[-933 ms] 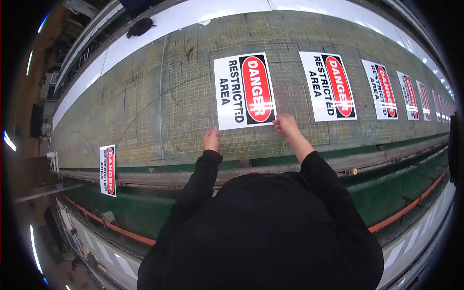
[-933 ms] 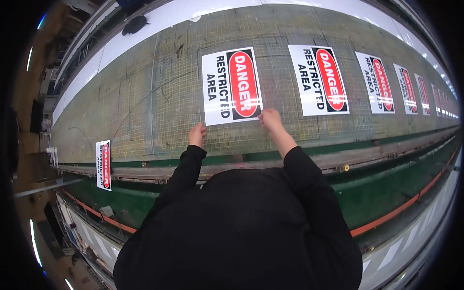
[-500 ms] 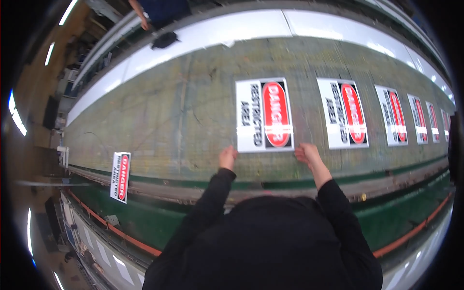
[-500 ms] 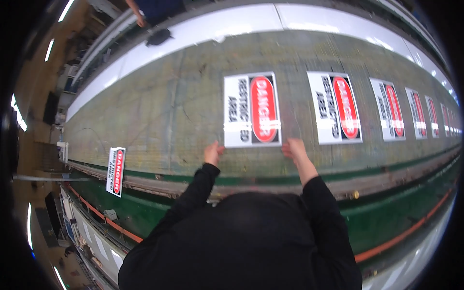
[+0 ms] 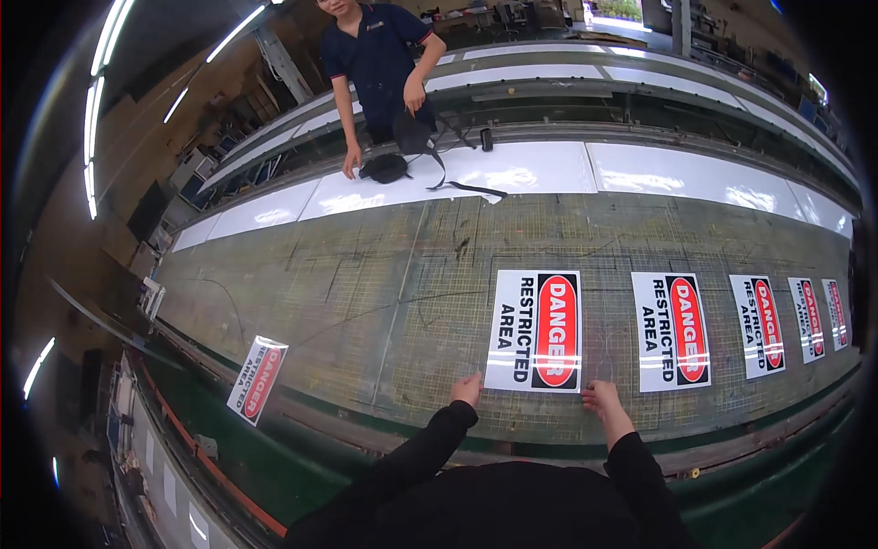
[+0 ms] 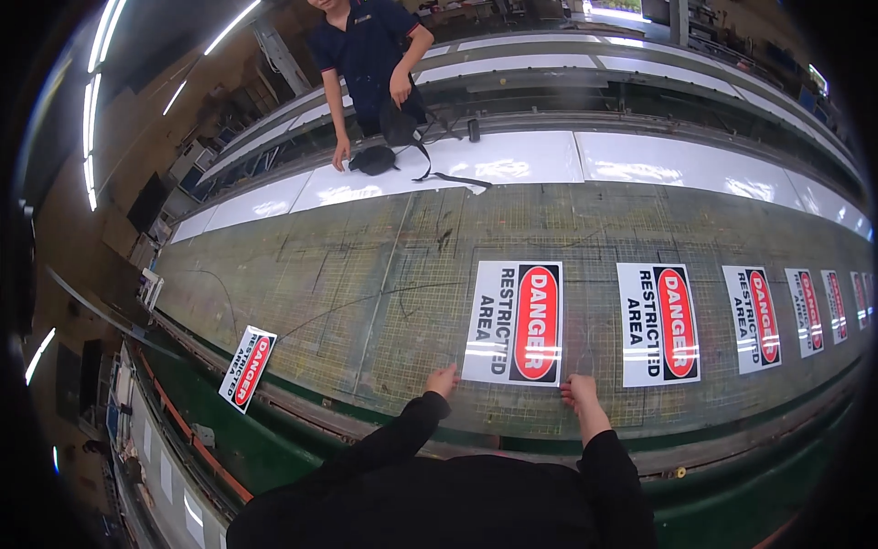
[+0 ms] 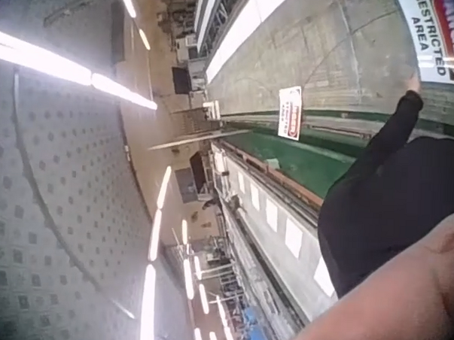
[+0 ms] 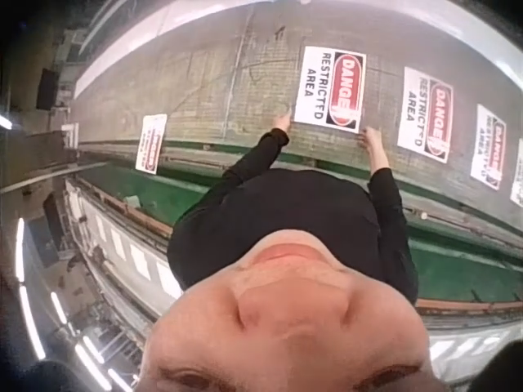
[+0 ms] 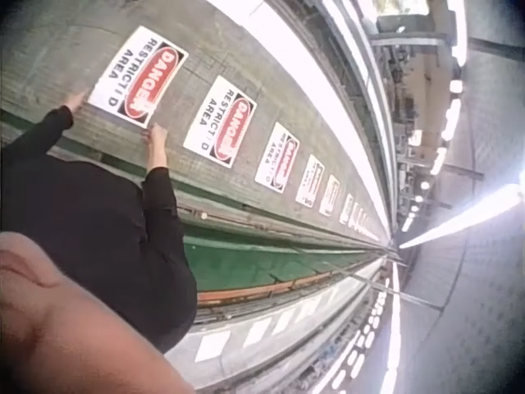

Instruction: Placing 'Danger Restricted Area' signs onto a large production machine bed.

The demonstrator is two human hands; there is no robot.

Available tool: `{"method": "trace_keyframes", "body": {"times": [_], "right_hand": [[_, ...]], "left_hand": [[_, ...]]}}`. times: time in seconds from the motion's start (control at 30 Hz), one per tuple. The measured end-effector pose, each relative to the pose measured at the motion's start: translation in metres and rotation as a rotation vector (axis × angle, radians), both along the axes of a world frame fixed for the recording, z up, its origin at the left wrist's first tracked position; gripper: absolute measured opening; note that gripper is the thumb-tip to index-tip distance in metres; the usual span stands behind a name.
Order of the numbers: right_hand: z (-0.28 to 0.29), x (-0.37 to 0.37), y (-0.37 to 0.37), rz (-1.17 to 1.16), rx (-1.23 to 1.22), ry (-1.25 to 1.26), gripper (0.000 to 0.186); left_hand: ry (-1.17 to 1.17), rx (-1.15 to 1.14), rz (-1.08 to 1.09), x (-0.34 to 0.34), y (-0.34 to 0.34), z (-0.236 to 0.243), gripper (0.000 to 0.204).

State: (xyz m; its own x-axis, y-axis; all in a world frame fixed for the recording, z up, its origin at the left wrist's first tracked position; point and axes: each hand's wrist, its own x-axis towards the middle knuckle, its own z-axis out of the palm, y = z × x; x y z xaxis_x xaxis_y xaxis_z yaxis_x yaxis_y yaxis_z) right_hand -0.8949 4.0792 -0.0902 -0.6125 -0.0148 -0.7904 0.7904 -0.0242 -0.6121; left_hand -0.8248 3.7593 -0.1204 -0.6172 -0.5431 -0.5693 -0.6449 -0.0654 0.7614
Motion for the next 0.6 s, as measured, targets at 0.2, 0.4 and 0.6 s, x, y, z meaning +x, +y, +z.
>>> {"method": "trace_keyframes", "body": {"times": [0.2, 0.4, 0.6], "right_hand": [[-0.009, -0.005, -0.006, 0.0, 0.056, 0.006, 0.02], [-0.011, 0.0, -0.001, -0.04, 0.076, 0.008, 0.018], [-0.011, -0.001, -0.008, -0.016, 0.105, 0.047, 0.015]], "left_hand": [[-0.008, -0.102, 0.007, -0.005, -0.006, -0.004, 0.044], [0.013, -0.146, -0.035, -0.005, 0.008, 0.015, 0.044], [0.006, -0.219, 0.038, -0.004, 0.007, -0.004, 0.045]]}}
